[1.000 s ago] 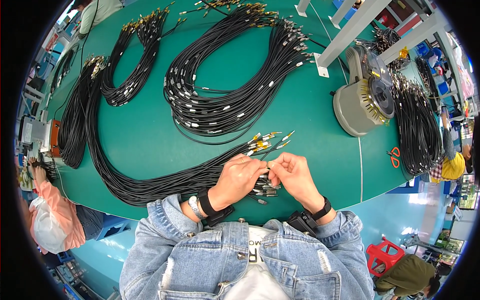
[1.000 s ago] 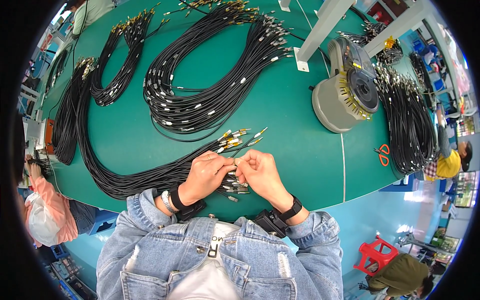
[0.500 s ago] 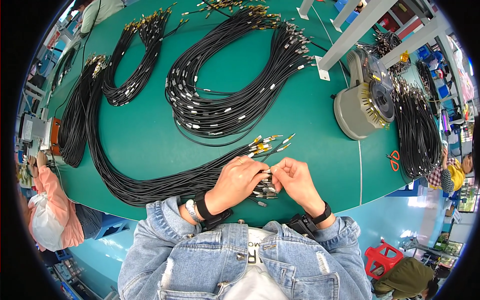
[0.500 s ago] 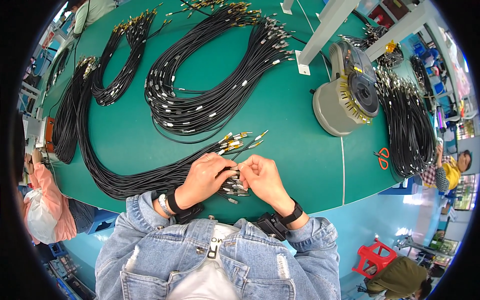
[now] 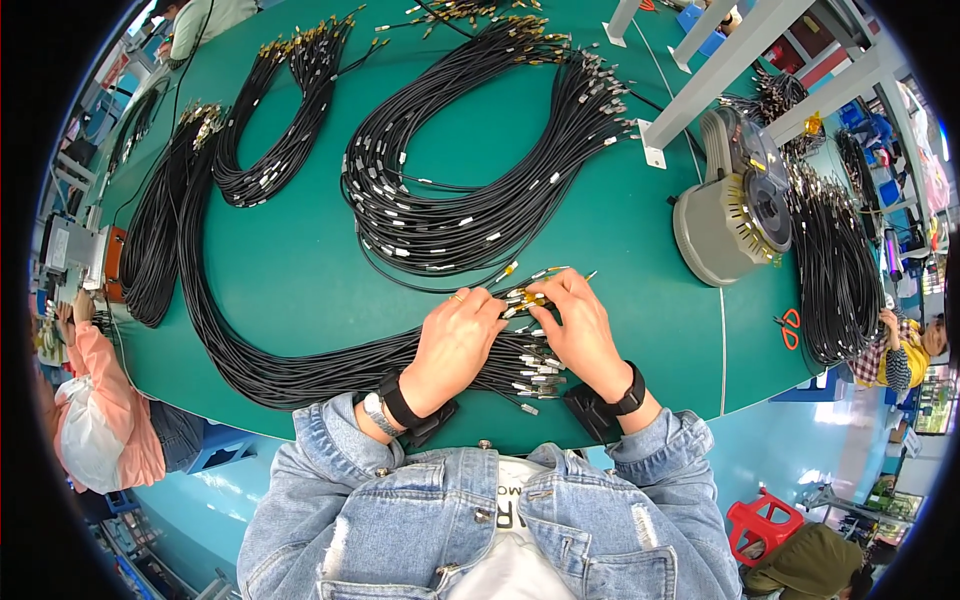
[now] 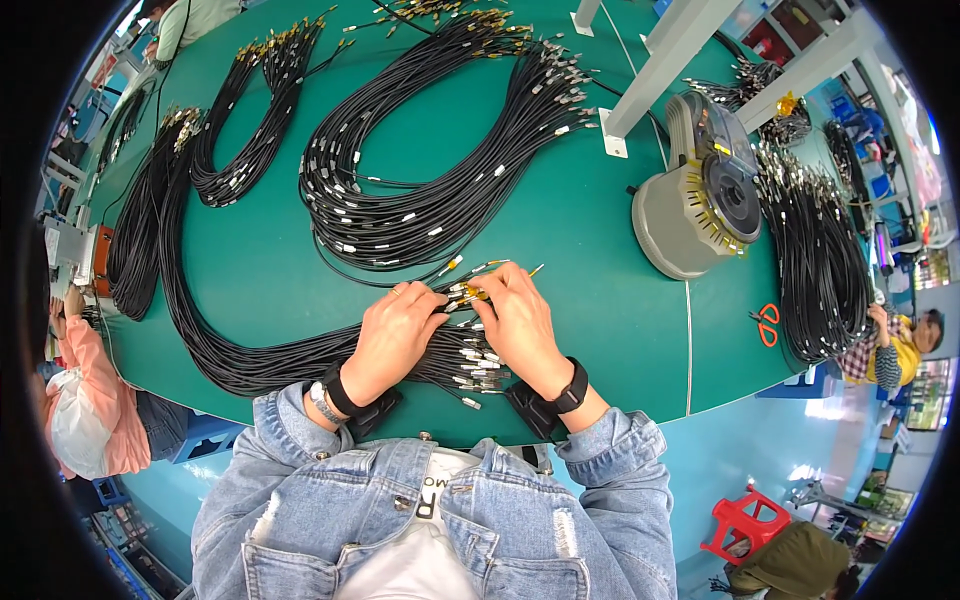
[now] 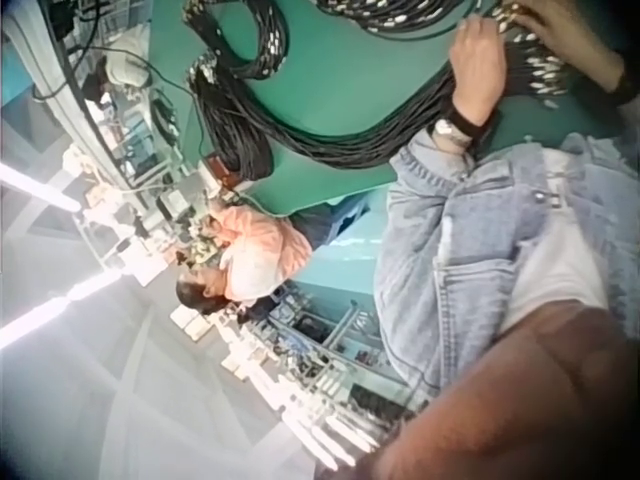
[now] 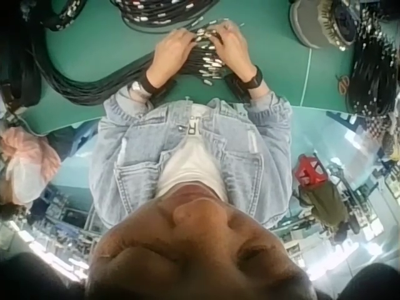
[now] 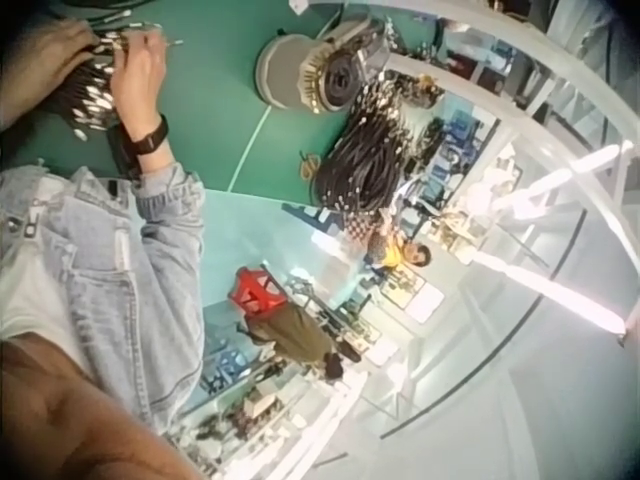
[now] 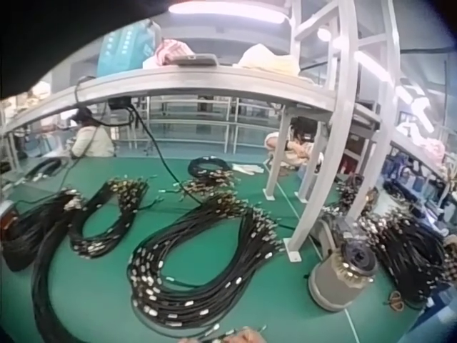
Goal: The person sorts through a bundle of black cables by hand, sliding small white components onto the yellow connectors at each cable end. They handle the connectors one at a time before moving them aside to repeat the process.
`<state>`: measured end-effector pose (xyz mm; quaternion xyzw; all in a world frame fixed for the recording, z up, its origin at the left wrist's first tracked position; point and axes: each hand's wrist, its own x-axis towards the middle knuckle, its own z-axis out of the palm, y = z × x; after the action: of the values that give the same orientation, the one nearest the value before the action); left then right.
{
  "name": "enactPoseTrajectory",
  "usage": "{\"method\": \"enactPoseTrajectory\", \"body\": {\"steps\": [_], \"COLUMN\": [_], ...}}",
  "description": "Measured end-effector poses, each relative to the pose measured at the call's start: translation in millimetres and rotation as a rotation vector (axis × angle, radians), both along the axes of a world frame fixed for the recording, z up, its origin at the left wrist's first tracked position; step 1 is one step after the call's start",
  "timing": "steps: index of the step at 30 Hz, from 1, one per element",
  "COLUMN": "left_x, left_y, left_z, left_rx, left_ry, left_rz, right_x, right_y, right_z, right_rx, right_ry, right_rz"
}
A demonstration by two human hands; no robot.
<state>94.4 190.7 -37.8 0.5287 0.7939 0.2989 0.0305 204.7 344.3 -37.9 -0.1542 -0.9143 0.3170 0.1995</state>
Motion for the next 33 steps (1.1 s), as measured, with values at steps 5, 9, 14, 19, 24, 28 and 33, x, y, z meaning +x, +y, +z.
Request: {"method": "enactPoseTrajectory", "body": {"steps": [5, 9, 14, 19, 24, 28, 33], "left_x": [-1.7, -2.4, -2.9, -6.5, -3.8, -2.1, -0.1], "left_y": [-0.2, -0.1, 4.3, 3.4, -0.8, -1.5, 2.9], "left_z": [2.7, 2.7, 2.2, -0.4, 5.2, 9.9, 7.8], "left_rx": [0.004, -0.031, -0.065, 0.026, 0.140, 0.177, 0.190], "left_ry": [-0.009, 0.007, 0.057, 0.038, 0.042, 0.036, -0.004], "left_rz": [-0.006, -0.007, -0.003, -0.005, -0.034, -0.054, -0.059], "right_x": [1.9, 2.0, 3.4, 2.2, 5.5, 11.5, 10.5], "right_y": [1.3, -1.0, -5.3, -7.9, -7.9, 4.2, 6.3], "right_z": [0.6, 5.5, -0.2, -1.8, 12.0, 7.7, 13.0], "right_rx": [-0.097, -0.092, -0.088, -0.120, -0.575, -0.979, -1.170], "right_ry": [-0.045, 0.007, -0.036, -0.005, -0.079, -0.202, -0.235], "right_rz": [0.027, 0.017, 0.007, -0.012, -0.134, -0.071, -0.066]}}
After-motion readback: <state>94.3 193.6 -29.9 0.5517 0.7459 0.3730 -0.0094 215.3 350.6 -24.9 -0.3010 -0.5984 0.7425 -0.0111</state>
